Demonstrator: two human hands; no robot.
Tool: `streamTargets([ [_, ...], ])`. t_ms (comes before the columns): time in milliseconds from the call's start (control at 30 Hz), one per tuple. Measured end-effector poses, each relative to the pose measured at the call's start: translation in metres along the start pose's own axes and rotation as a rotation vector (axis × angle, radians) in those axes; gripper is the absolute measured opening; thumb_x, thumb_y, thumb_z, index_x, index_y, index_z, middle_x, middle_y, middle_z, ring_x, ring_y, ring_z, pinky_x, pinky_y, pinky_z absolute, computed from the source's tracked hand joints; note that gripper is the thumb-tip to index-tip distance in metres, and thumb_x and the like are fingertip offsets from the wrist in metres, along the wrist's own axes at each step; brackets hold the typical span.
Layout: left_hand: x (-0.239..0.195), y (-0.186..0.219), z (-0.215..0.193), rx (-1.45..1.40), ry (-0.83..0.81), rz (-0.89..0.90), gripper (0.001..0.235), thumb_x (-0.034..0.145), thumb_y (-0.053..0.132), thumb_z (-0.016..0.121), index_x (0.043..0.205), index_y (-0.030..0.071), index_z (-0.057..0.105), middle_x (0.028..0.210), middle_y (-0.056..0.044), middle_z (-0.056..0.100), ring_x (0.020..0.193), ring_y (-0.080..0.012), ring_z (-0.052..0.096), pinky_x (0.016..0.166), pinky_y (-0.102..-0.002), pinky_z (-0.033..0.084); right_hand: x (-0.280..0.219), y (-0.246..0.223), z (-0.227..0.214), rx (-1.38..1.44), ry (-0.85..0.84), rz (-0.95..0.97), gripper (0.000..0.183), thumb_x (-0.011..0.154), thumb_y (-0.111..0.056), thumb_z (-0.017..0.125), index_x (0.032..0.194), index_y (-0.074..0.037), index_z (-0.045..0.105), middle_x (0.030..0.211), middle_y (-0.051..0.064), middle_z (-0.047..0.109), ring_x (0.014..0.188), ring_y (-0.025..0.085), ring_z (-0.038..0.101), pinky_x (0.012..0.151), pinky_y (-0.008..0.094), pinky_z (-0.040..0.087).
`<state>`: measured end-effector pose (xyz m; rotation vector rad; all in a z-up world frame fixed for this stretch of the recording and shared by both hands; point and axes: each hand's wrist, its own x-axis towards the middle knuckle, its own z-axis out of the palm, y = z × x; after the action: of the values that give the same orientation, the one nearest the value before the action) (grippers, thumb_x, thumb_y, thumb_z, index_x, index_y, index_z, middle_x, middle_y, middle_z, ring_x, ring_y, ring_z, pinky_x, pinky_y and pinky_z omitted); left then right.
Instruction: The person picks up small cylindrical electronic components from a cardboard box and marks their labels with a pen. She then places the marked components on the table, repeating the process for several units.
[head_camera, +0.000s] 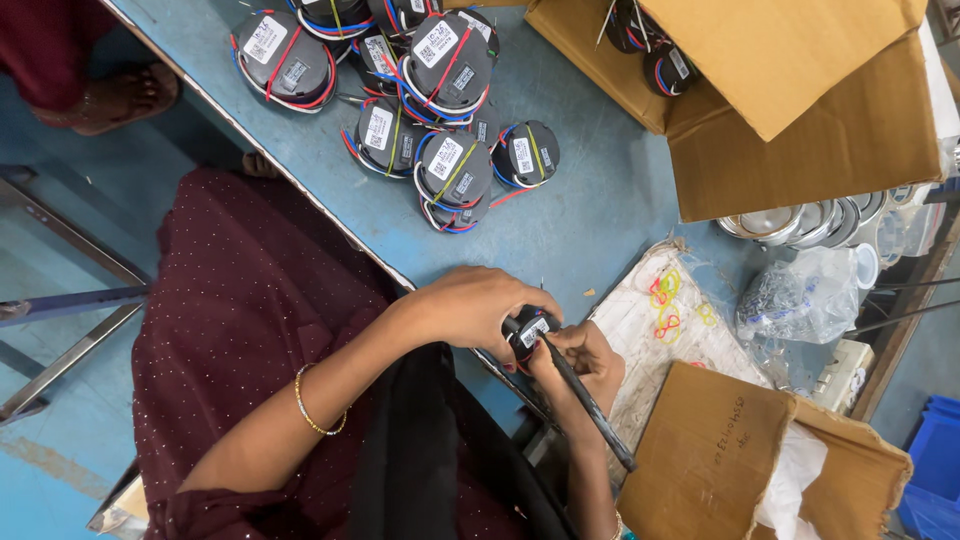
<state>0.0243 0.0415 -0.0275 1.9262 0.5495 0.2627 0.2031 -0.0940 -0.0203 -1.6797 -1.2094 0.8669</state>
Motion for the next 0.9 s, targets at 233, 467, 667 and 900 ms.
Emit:
streamTargets([
  [233,0.001,-0.003,0.002,-0.008,0.005,0.018,0.074,0.053,0.030,0.090,0.123,0.025,0.068,0.096,-0.004,0.077,0.092,-0.0281,0.073,0.074,-0.042,0.054,0.000,0.003,0.002,0.026,0.023,-0.012,0.016,0.089,-0.004,0.077,0.090,0.000,0.061,0.076,0.003,0.070,0.063,0.001,0.059,0.054,0.017,0.043],
  [467,0.001,-0.002,0.002,0.001,-0.004,0.009,0.071,0.055,0.031,0.089,0.123,0.027,0.068,0.096,-0.002,0.078,0.092,-0.0267,0.074,0.074,-0.042,0.054,-0.002,-0.002,0.008,-0.082,0.101,-0.010,0.020,0.087,-0.009,0.080,0.086,-0.001,0.061,0.073,0.004,0.067,0.060,0.003,0.058,0.051,0.019,0.044],
  [667,0.000,-0.002,0.002,-0.006,0.002,0.009,0.074,0.054,0.030,0.090,0.123,0.026,0.067,0.096,-0.002,0.078,0.092,-0.0273,0.073,0.074,-0.042,0.054,-0.002,-0.012,0.008,-0.156,0.097,0.069,0.020,0.085,-0.012,0.080,0.085,-0.002,0.062,0.070,0.004,0.069,0.057,0.004,0.059,0.050,0.020,0.044],
  [900,-0.001,-0.004,0.005,-0.013,0.034,0.028,0.071,0.054,0.029,0.090,0.122,0.026,0.068,0.096,-0.003,0.078,0.093,-0.0276,0.073,0.075,-0.042,0.054,-0.002,0.001,0.003,0.012,0.091,0.036,0.017,0.088,-0.007,0.076,0.090,-0.001,0.061,0.074,0.007,0.068,0.058,0.005,0.057,0.050,0.021,0.044],
])
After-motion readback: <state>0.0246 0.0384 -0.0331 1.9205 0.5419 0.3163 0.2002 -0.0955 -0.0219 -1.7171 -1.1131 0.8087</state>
